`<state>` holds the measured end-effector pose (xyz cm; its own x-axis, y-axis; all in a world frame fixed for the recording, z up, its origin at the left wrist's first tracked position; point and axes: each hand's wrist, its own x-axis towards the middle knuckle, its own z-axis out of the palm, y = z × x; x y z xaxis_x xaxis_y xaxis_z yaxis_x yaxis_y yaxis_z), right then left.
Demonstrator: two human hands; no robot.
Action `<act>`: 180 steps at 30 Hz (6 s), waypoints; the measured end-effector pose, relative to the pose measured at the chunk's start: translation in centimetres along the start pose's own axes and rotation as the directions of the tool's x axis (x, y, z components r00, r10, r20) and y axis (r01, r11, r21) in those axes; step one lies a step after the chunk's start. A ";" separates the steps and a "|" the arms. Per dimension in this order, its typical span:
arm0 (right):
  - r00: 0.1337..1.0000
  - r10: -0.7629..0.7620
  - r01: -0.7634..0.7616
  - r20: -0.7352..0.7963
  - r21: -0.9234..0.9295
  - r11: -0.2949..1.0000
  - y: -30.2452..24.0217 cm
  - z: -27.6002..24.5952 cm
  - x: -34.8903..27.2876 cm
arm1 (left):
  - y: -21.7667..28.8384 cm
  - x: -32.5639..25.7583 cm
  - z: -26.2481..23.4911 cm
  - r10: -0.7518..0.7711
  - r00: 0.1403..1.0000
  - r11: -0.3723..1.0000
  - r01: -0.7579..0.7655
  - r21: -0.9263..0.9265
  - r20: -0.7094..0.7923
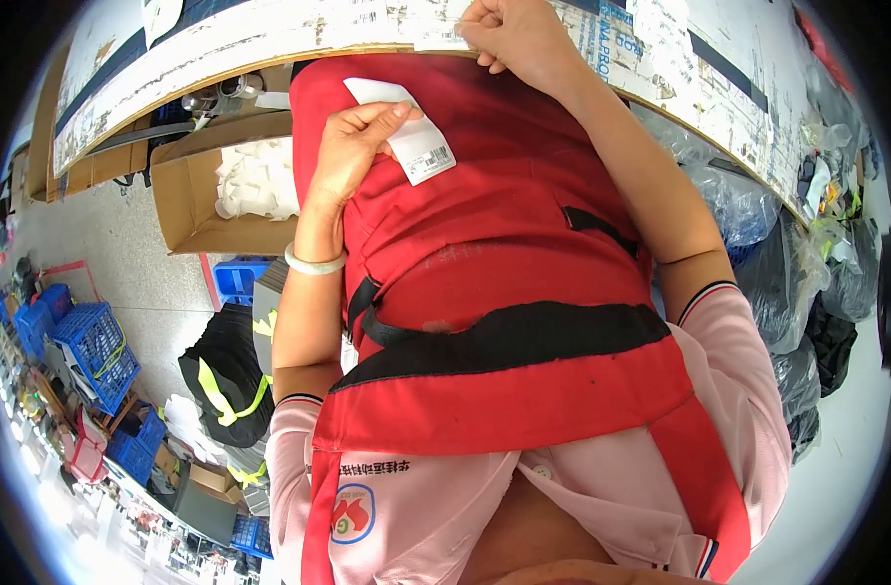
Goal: Organizing and checking white garment labels/tags in an industrial workshop.
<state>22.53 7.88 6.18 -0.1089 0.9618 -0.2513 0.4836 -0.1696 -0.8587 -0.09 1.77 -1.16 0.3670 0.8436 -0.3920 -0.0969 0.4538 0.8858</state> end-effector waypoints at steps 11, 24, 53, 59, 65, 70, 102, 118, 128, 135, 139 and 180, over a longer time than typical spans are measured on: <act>0.992 -0.124 0.125 -0.021 0.251 0.960 2.3 -2.0 -1.5 | -0.1 0.3 0.3 -0.015 1.000 1.000 0.015 0.008 0.013; 0.820 0.197 -0.250 -0.538 -0.027 0.968 13.7 -17.3 -9.3 | 0.3 0.1 0.5 0.012 1.000 1.000 -0.011 -0.021 0.022; 0.957 -0.211 0.168 0.200 0.210 0.963 3.5 3.0 -5.2 | 0.9 -1.3 1.7 0.020 0.999 0.999 -0.021 0.031 0.039; 0.943 -0.323 0.320 0.079 0.046 0.946 3.3 2.6 -4.9 | 0.3 -1.1 1.3 0.033 0.998 0.999 -0.032 -0.012 0.052; 0.997 -0.074 0.067 0.033 0.174 0.983 2.7 -1.0 -2.0 | 0.8 -1.0 1.4 0.020 1.000 0.992 -0.022 -0.122 -0.012; 0.995 0.008 -0.024 0.098 0.170 0.985 1.6 -2.4 -0.2 | 1.0 -1.0 1.3 -0.037 0.999 0.998 0.036 -0.058 -0.019; 0.997 0.007 -0.013 0.075 0.069 0.998 0.7 -0.8 0.7 | -0.2 -0.6 1.3 0.010 0.999 0.996 -0.014 -0.088 -0.045; 0.998 0.013 -0.017 0.057 0.073 0.997 0.6 -0.4 0.6 | -0.5 -0.5 0.9 -0.010 1.000 0.997 0.008 -0.071 -0.024; 0.999 -0.031 0.029 0.040 0.066 0.997 0.8 -0.3 0.6 | -0.4 -0.5 0.9 0.012 1.000 0.995 -0.015 -0.104 -0.025; 0.998 -0.049 0.051 0.032 -0.050 0.997 0.2 -0.3 0.3 | -0.4 -0.5 0.7 -0.006 1.000 0.995 0.005 -0.101 -0.014; 0.996 -0.030 0.028 0.082 0.025 0.999 0.6 -0.8 0.3 | -0.3 -0.5 0.9 -0.001 1.000 0.993 -0.002 -0.114 -0.023; 0.933 -0.230 0.133 0.278 0.328 0.935 -1.0 1.3 -8.8 | 4.7 -7.2 2.5 0.207 0.970 0.973 -0.191 0.126 -0.129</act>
<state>21.88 -0.72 8.68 -0.4542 0.8763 -0.1608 0.1530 -0.1010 -0.9830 -0.86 -2.89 6.40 0.2165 0.9491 -0.2288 -0.0482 0.2444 0.9685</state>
